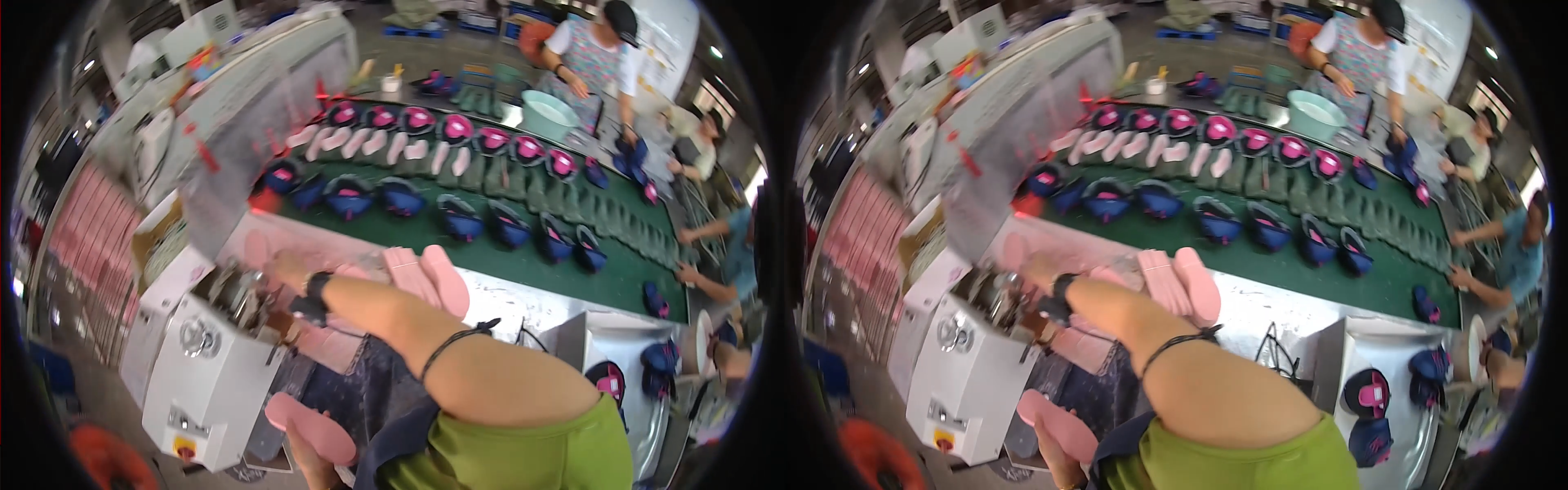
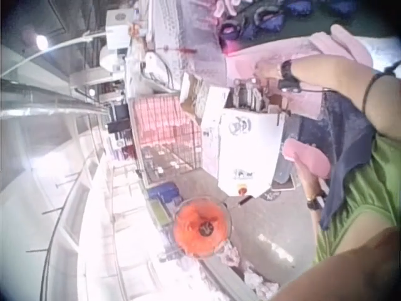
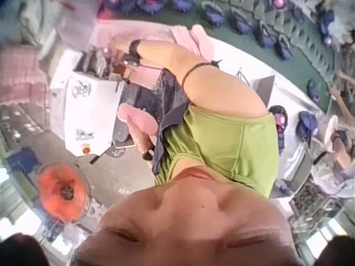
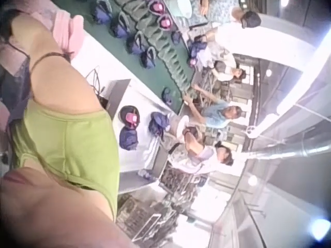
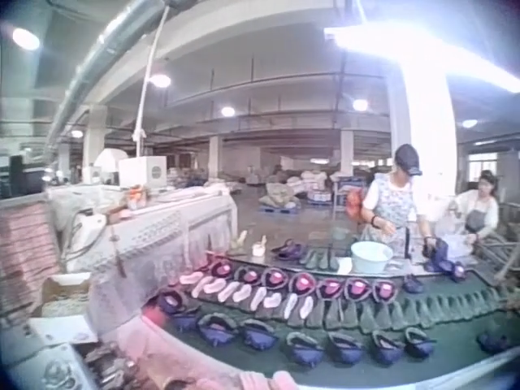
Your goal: The recorder collects a stack of pink shoe soles from a large bag and carries them to an assembly line where they are placed next to shoe uppers and molds for processing.
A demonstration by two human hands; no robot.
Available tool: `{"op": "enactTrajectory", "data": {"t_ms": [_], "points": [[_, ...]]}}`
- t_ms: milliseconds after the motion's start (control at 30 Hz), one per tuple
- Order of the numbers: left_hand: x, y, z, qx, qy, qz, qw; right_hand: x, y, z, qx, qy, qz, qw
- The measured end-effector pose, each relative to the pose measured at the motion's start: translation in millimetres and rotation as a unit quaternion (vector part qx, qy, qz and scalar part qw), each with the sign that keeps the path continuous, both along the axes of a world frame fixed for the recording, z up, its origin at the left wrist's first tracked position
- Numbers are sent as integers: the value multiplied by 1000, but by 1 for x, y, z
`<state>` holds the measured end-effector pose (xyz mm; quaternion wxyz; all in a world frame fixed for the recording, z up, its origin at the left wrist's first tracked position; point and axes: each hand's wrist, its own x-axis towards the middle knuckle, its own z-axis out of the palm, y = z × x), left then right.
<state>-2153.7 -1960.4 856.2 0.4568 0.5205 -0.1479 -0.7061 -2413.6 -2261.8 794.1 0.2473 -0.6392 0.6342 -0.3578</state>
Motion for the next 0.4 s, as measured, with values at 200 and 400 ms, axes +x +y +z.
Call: {"op": "enactTrajectory", "data": {"t_ms": [200, 400], "points": [[-57, -29, 16, 17, -19, -179, 984, -138, 40, 22, -98, -166, -329, 924], [-41, -19, -3, 6, -15, -194, 981, -227, 150, 34, -17, -161, -412, 897]]}}
